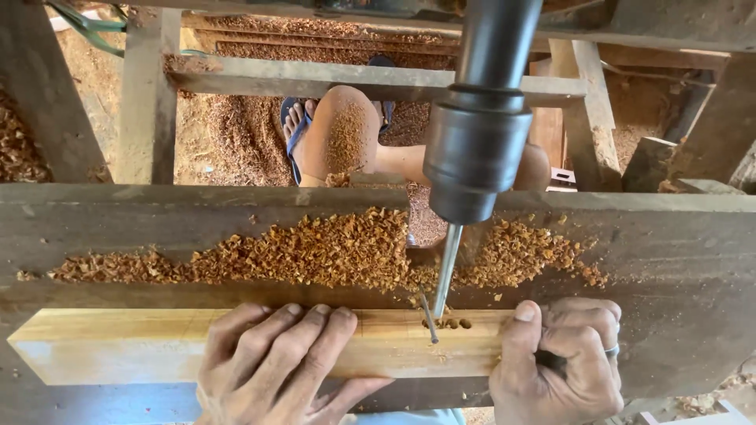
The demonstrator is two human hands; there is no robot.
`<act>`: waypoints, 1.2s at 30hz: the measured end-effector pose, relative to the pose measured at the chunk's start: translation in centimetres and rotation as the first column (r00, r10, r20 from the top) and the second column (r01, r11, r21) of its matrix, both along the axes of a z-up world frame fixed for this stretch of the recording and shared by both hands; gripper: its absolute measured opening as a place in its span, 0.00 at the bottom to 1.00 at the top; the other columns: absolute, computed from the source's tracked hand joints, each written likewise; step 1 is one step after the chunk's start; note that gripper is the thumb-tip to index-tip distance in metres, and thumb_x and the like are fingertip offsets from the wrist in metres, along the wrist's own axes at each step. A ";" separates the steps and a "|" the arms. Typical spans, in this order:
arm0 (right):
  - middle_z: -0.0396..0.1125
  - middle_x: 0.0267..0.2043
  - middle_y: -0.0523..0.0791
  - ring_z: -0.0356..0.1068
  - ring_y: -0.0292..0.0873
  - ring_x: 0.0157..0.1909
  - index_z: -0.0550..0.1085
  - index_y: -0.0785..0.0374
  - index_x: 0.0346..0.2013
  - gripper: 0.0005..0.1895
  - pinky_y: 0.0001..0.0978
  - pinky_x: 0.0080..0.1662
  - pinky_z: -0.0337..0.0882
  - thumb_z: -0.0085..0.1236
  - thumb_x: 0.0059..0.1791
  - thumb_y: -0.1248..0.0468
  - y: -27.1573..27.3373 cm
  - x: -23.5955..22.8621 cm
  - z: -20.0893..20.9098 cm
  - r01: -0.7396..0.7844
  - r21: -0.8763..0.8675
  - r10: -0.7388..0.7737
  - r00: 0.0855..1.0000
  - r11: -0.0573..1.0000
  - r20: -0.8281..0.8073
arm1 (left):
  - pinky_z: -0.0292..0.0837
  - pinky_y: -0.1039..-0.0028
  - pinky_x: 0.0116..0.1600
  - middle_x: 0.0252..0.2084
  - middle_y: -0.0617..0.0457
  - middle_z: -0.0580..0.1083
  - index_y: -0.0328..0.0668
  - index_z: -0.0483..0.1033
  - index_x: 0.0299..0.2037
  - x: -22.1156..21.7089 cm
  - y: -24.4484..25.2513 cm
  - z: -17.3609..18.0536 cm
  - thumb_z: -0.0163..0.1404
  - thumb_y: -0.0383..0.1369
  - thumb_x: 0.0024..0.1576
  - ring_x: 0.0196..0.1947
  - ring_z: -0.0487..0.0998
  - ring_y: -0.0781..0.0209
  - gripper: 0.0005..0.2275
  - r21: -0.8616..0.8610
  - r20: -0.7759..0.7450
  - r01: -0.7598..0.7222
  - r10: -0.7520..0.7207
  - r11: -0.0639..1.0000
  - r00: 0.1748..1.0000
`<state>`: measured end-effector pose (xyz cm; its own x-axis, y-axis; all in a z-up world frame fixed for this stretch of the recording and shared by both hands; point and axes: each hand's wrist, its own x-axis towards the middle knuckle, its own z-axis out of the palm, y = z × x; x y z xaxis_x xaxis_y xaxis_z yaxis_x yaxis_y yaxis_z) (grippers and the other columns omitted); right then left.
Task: The recorder uses a woodworking mortising machine to cut a rectangular slot into a wood block.
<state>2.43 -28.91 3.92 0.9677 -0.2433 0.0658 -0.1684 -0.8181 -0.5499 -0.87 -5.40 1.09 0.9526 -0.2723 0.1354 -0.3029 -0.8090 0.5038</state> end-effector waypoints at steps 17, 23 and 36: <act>0.63 0.26 0.44 0.65 0.43 0.34 0.60 0.61 0.21 0.19 0.34 0.39 0.66 0.58 0.50 0.78 -0.9 0.9 -0.2 -0.066 -0.001 0.066 0.998 0.998 -0.020 | 0.73 0.61 0.49 0.41 0.55 0.77 0.45 0.83 0.45 0.8 0.0 -0.2 0.61 0.60 0.52 0.40 0.77 0.57 0.27 0.004 0.003 -0.016 0.016 1.000 1.000; 0.65 0.28 0.44 0.65 0.42 0.35 0.61 0.60 0.23 0.18 0.34 0.41 0.67 0.57 0.51 0.77 -1.3 1.4 -0.1 -0.109 0.000 0.109 0.994 0.994 -0.024 | 0.72 0.61 0.49 0.41 0.55 0.77 0.45 0.83 0.45 1.3 0.0 -0.4 0.61 0.61 0.52 0.39 0.77 0.58 0.27 0.010 0.015 0.007 -0.007 1.000 1.000; 0.63 0.24 0.44 0.64 0.42 0.32 0.61 0.61 0.19 0.19 0.35 0.39 0.66 0.58 0.48 0.78 -0.9 2.0 0.1 -0.025 -0.017 0.024 0.999 1.000 -0.039 | 0.71 0.62 0.51 0.40 0.55 0.77 0.45 0.83 0.45 1.2 -0.3 -0.5 0.62 0.62 0.52 0.38 0.77 0.59 0.27 0.014 0.039 -0.012 0.012 1.000 0.999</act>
<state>4.41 -29.85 3.99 0.9752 -0.2190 0.0319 -0.1694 -0.8314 -0.5292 0.32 -5.67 0.56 0.9499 -0.2632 0.1685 -0.3123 -0.8194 0.4807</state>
